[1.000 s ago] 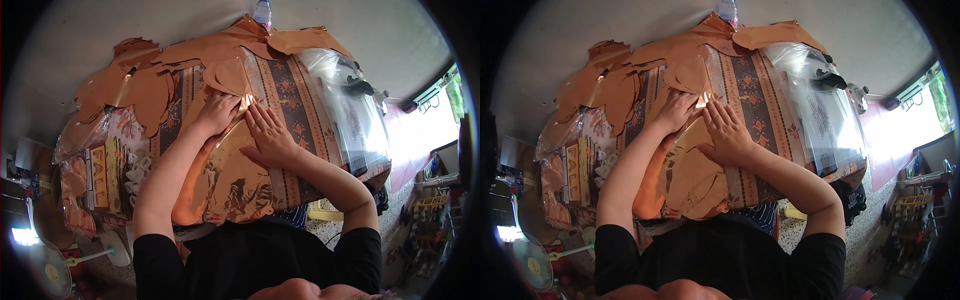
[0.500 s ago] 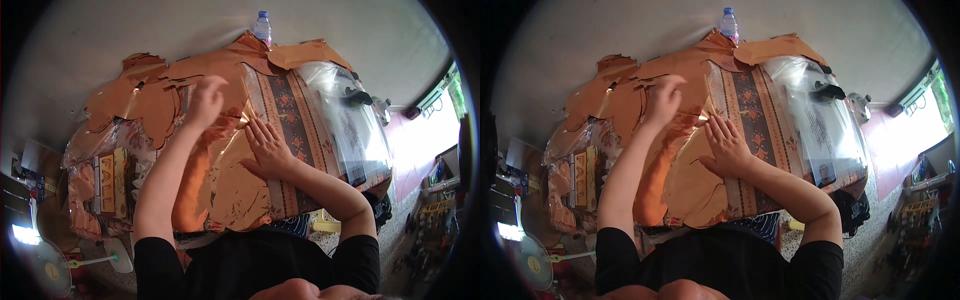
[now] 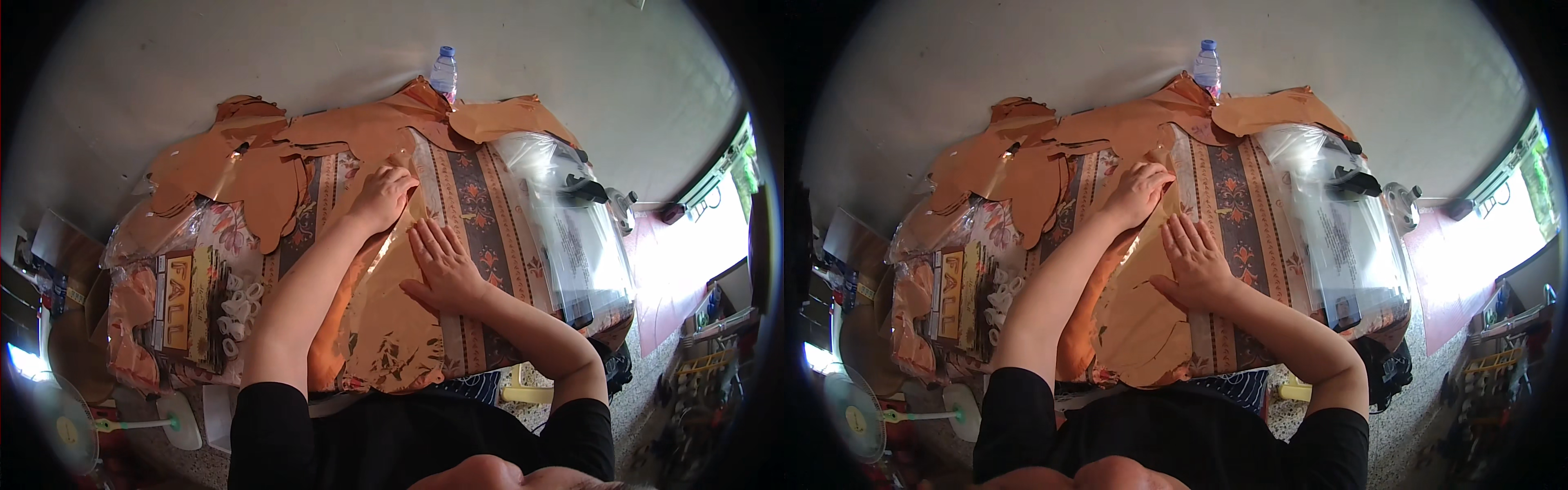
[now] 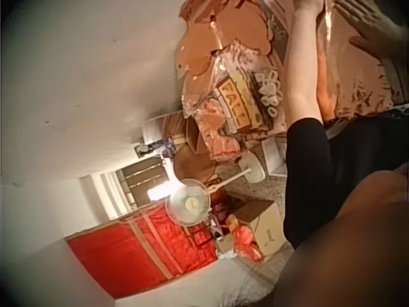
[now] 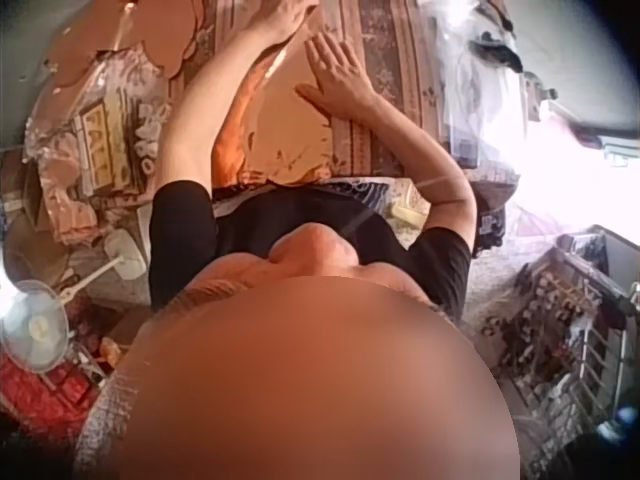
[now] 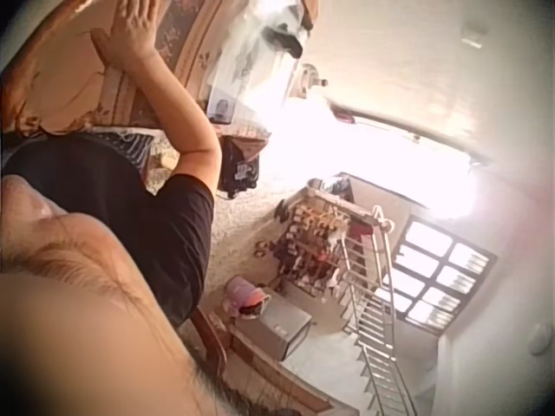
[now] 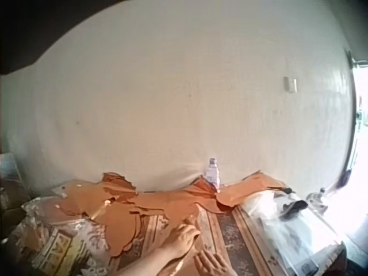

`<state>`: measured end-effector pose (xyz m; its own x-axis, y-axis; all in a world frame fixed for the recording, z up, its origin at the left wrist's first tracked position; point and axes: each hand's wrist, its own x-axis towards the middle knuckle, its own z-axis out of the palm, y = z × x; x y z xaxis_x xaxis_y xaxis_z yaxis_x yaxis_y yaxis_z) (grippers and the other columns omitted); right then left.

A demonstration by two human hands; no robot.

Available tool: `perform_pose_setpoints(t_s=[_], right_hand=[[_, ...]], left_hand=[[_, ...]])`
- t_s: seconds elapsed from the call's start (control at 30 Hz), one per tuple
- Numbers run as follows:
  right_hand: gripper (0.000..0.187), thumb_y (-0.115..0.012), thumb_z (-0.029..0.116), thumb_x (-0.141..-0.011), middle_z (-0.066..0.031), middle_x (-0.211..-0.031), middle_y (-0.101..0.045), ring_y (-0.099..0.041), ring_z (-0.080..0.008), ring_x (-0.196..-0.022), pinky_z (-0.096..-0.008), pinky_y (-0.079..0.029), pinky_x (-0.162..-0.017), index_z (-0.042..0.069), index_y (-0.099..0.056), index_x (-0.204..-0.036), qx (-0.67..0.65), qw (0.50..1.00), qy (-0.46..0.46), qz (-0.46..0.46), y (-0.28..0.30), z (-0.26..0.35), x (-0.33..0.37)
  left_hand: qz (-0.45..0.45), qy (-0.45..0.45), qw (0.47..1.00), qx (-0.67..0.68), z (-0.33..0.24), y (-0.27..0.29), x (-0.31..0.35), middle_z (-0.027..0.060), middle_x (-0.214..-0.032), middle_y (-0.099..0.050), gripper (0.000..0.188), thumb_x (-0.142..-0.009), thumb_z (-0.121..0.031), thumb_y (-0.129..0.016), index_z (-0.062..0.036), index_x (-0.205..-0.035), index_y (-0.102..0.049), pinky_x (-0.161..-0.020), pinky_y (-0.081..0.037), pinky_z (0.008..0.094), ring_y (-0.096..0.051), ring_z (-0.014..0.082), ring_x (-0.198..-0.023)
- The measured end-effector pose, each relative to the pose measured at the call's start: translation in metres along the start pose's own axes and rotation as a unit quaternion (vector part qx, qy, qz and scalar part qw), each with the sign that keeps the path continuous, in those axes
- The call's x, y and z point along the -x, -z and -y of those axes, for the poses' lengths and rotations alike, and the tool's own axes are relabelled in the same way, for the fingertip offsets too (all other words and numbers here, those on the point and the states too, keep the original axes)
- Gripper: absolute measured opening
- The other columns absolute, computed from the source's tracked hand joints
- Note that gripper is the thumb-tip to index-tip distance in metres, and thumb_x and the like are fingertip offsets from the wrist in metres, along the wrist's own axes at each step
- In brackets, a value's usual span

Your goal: Folding and smoothing a gold metallic sheet into a package.

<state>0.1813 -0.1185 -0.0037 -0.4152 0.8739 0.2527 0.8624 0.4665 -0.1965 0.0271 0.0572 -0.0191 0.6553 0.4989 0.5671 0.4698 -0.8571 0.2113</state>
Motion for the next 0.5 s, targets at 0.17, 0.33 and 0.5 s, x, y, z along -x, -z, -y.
perform_pose_setpoints(t_s=[0.17,0.33,0.5], right_hand=[[0.087,-0.058,0.055,-0.086,-0.0244,-0.153,-0.027,-0.016,-0.0362,-0.146,-0.0478,-0.010,-0.119,-0.002,-0.031,-0.146,-0.051,0.994,-0.044,0.089,0.022,0.000,-0.009],[0.076,-0.062,0.045,-0.087,-0.0227,-0.149,-0.033,-0.019,-0.0360,-0.145,-0.0472,-0.011,-0.119,-0.002,-0.038,-0.142,-0.085,0.996,-0.030,0.007,0.019,-0.002,-0.022],[0.077,-0.057,0.046,-0.090,-0.0247,-0.151,-0.029,-0.021,-0.0379,-0.144,-0.0462,-0.014,-0.119,-0.004,-0.035,-0.143,-0.024,1.000,-0.003,-0.014,-0.009,-0.001,-0.024]], left_hand=[[-0.025,-0.002,1.000,0.002,-0.002,-0.003,0.003,0.0048,-0.112,-0.060,0.028,-0.082,-0.003,-0.059,-0.0106,-0.108,-0.066,-0.094,-0.044,0.0402,-0.054,0.0268,-0.109],[-0.031,-0.004,1.000,-0.005,0.001,-0.006,0.001,0.0049,-0.112,-0.060,0.028,-0.082,-0.003,-0.059,-0.0110,-0.108,-0.066,-0.094,-0.043,0.0403,-0.054,0.0268,-0.109],[-0.022,0.012,1.000,0.015,-0.003,-0.004,0.003,0.0060,-0.114,-0.060,0.028,-0.084,-0.005,-0.056,-0.0095,-0.110,-0.066,-0.096,-0.042,0.0407,-0.053,0.0276,-0.111]])
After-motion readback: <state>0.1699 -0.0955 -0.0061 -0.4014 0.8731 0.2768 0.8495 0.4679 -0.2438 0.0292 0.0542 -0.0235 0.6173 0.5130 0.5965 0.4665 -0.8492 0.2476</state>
